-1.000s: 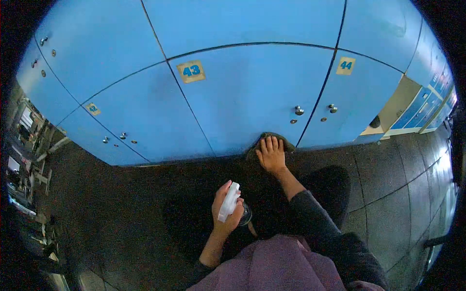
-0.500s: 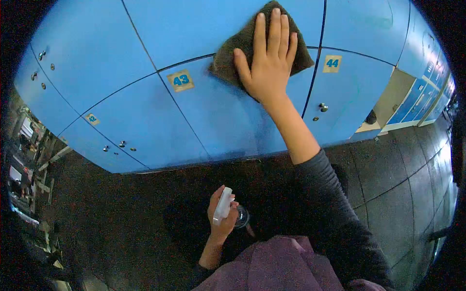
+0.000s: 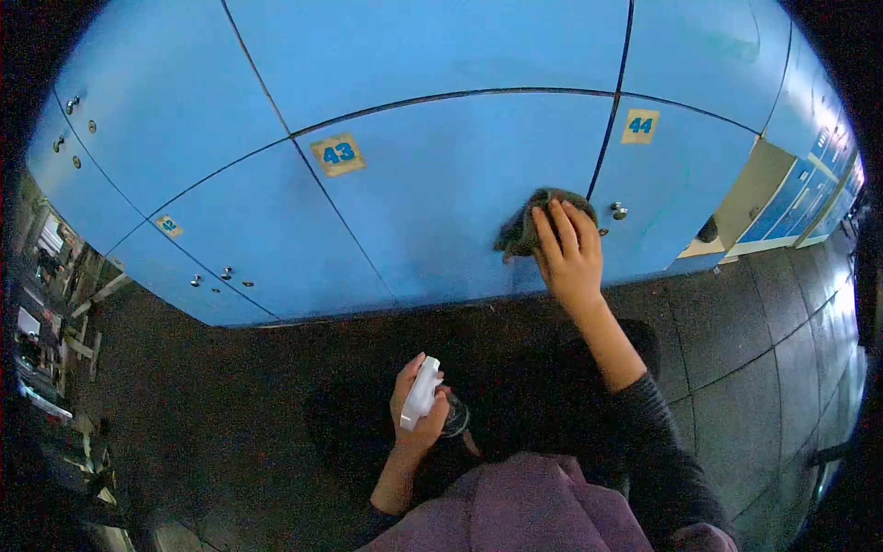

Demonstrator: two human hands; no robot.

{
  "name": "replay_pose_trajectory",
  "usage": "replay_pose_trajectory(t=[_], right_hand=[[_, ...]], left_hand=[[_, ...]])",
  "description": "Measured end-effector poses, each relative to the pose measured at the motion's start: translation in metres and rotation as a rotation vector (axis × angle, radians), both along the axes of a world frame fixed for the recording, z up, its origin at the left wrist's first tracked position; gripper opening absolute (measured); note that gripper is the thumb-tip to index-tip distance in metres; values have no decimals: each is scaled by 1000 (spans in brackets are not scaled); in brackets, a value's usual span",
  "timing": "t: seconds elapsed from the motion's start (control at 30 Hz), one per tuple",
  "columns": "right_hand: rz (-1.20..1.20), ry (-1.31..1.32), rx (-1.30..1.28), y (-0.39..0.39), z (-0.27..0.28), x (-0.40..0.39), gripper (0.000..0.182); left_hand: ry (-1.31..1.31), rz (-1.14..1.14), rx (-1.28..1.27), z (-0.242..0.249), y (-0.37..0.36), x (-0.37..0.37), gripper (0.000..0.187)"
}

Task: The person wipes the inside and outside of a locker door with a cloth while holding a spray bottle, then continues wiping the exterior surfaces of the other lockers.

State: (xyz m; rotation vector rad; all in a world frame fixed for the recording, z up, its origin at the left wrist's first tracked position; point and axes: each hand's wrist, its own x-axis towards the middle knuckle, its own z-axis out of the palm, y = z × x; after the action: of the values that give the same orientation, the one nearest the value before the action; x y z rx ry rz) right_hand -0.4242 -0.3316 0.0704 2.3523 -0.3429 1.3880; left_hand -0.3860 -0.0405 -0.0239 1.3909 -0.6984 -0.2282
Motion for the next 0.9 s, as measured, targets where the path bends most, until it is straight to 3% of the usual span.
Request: replay_pose_trajectory(t=[0.07,0.27,0.33,0.47,0.57,0.73,0.9], right_hand=[[0,-37,26,-3,-7,3,43],[69,-90,345,16,18,10,50],[81,-67,458,21,28,6,49],[95,-44,500,22,32,5,46],[81,-26,519,21,31,4,46],[81,4,559,22,29,2,47],[339,-312,736,10,12,-9,41]], left_hand=[[38,-28,56,7,-2,-1,58],[-164,22,152,-2,-15,6,59],[-89,26,194,9,-10,1,59],[-35,54,192,-2,-6,1,59],[14,23,20,-6,-3,2,58],[-47,11,53,-8,-4,8,57],[-123,21,201,8,-6,4,56]])
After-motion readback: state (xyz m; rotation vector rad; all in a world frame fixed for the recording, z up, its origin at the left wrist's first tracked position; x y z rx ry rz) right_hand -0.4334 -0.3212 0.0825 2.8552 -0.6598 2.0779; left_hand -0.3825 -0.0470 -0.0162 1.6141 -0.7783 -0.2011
